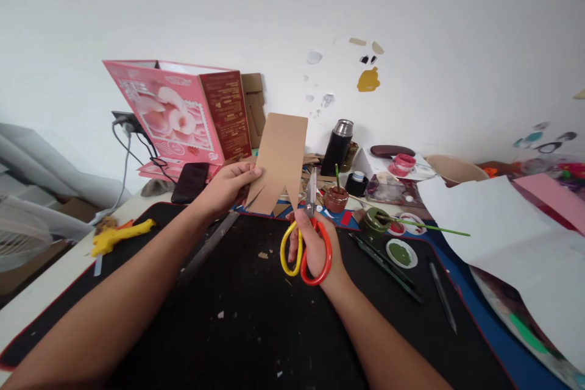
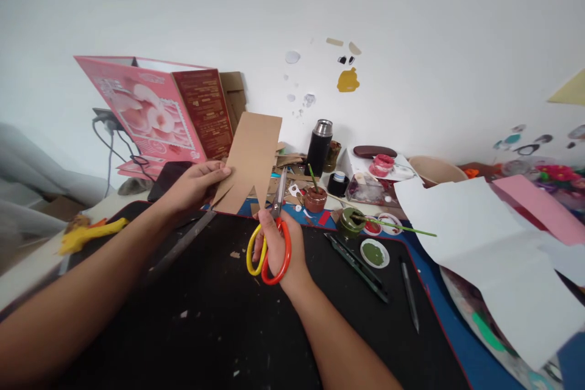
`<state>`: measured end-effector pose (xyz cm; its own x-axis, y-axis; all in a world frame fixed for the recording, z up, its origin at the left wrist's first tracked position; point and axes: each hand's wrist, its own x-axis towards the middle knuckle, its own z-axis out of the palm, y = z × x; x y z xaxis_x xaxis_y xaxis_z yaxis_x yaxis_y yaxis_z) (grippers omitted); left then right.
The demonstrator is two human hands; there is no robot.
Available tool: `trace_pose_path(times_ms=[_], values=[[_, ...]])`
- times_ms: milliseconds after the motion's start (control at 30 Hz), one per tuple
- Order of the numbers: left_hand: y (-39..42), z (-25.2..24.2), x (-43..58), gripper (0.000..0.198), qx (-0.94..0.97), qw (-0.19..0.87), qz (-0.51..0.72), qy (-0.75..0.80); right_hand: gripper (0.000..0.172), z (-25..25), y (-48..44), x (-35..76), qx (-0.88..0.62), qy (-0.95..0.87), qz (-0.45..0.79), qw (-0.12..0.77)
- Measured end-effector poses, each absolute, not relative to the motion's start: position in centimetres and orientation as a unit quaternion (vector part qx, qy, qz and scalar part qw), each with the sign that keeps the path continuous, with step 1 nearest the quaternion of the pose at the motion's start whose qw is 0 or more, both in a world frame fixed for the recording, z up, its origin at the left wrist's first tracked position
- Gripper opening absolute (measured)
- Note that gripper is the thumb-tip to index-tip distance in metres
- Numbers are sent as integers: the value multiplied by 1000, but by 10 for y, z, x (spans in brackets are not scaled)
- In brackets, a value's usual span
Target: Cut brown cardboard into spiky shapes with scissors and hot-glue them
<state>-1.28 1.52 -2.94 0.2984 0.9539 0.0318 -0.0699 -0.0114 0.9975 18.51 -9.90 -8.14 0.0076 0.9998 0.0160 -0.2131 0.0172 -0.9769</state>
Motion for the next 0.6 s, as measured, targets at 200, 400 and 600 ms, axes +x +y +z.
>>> trace_pose_path(times_ms=[200, 400, 600], values=[[15, -36, -14, 45, 571, 576, 429, 398, 50, -84, -97, 186, -458, -439, 535, 558], [22, -39, -13, 41, 521, 558, 517, 388, 43, -82, -99, 184, -467, -457, 531, 539], [51, -46, -32, 30, 372, 495, 686, 382, 36, -88, -108, 178, -486, -568, 505, 431]])
